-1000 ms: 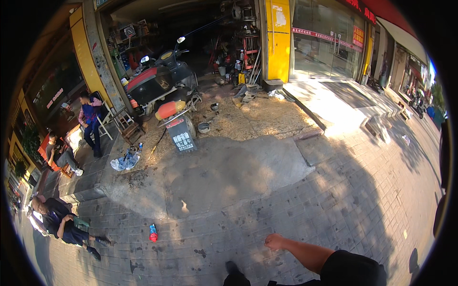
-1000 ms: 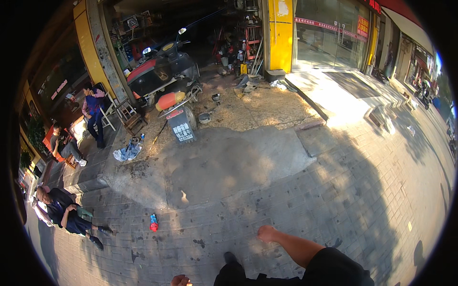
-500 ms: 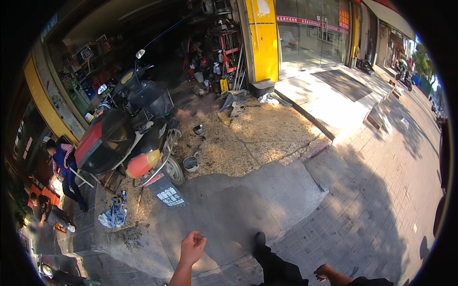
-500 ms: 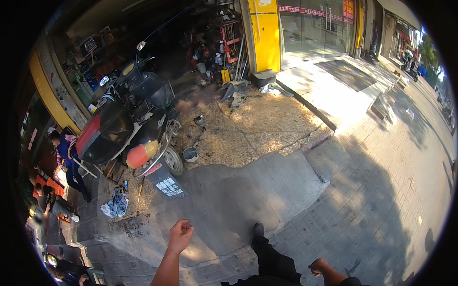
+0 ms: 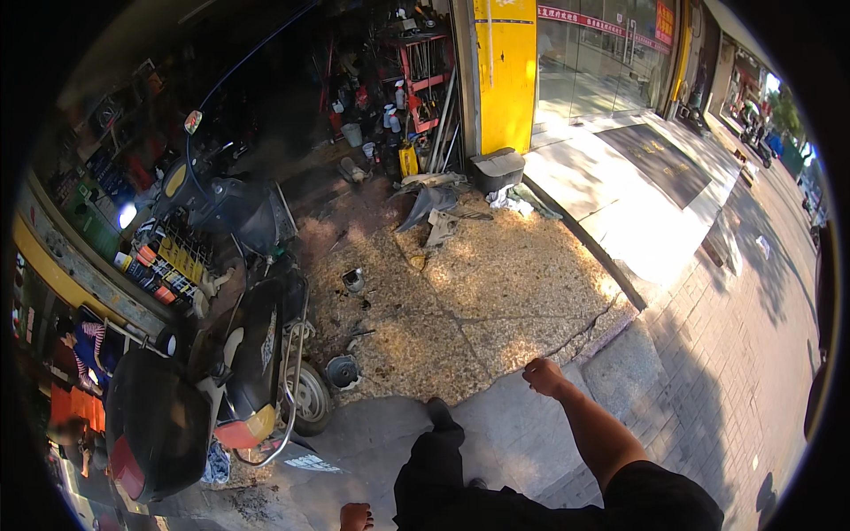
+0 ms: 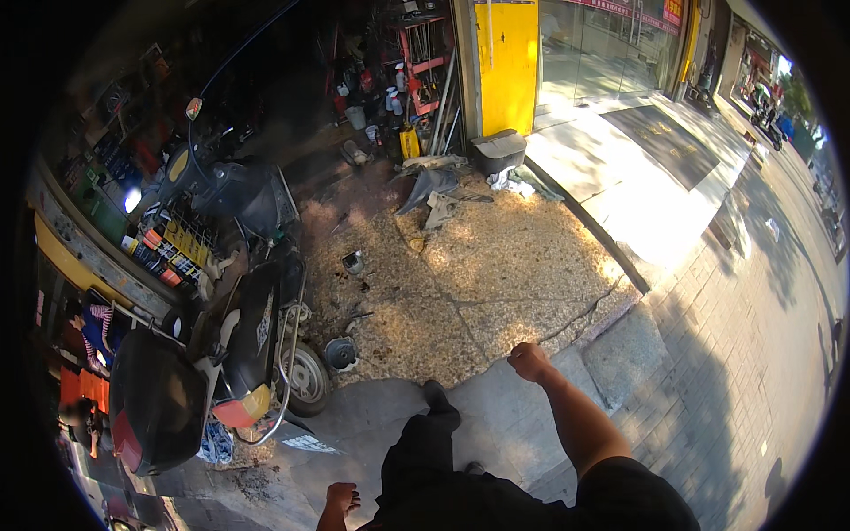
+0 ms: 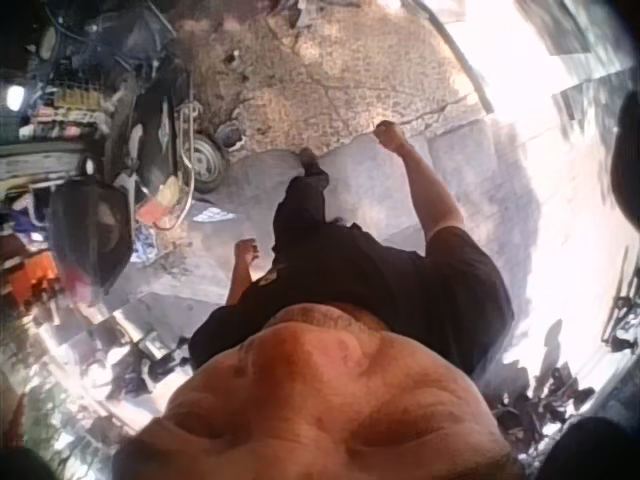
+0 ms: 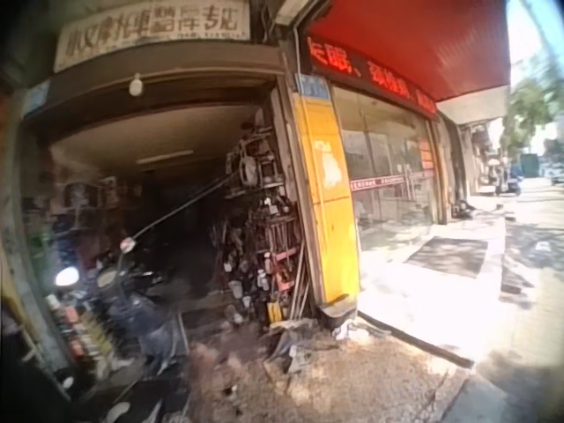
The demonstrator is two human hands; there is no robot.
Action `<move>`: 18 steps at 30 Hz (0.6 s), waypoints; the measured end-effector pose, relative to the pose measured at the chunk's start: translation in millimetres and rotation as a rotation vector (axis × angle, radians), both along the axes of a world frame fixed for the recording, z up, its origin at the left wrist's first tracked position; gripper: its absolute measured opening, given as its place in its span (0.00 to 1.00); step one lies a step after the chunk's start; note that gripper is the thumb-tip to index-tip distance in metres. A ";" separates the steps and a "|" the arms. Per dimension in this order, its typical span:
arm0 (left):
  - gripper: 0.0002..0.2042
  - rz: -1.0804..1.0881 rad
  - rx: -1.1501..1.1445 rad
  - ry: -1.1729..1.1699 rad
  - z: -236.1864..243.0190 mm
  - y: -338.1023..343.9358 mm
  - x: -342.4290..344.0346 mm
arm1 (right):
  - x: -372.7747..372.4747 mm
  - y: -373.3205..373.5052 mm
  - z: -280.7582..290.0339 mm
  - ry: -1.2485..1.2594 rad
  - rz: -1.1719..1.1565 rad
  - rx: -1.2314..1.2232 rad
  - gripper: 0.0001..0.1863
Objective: The person uses a screwdriver to loosen and tighten screws on the right handlebar assembly of a white scooter. They then retrieve pliers from a tool cart and use them to adjust a cable or clamp near the throttle. The person repeatedly tightens and checks the handlebar components throughout the clip.
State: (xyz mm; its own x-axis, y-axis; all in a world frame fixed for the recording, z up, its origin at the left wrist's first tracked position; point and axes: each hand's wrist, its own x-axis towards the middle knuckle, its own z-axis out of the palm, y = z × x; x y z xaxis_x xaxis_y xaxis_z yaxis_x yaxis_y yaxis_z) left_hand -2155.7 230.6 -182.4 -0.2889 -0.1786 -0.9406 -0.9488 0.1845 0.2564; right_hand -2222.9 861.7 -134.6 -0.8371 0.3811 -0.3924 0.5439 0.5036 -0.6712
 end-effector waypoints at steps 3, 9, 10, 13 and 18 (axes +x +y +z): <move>0.04 0.009 -0.155 -0.058 -0.7 31.1 -79.8 | -94.6 30.3 9.2 0.022 -0.023 -0.002 0.14; 0.07 -0.018 0.051 0.201 81.2 134.0 -345.0 | -139.2 71.3 33.9 -0.635 -0.078 -0.138 0.12; 0.07 -0.038 0.167 0.273 105.8 146.0 -390.5 | -140.2 73.0 38.0 -0.628 -0.130 -0.222 0.13; 0.11 -0.042 0.103 0.555 164.3 203.5 -512.2 | -163.4 77.6 40.1 -0.696 -0.214 -0.309 0.14; 0.10 -0.158 -0.041 0.564 164.5 249.9 -687.3 | -302.2 116.6 5.3 -0.805 -0.224 -0.385 0.15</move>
State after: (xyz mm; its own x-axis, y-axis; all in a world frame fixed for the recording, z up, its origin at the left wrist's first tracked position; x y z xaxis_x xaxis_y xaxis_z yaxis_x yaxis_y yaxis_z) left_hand -2843.0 480.5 -17.9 -0.7688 -0.1260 -0.6269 -0.6281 0.3327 0.7034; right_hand -2525.0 978.3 -129.3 -0.1789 0.2239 -0.9580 0.9775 0.1506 -0.1474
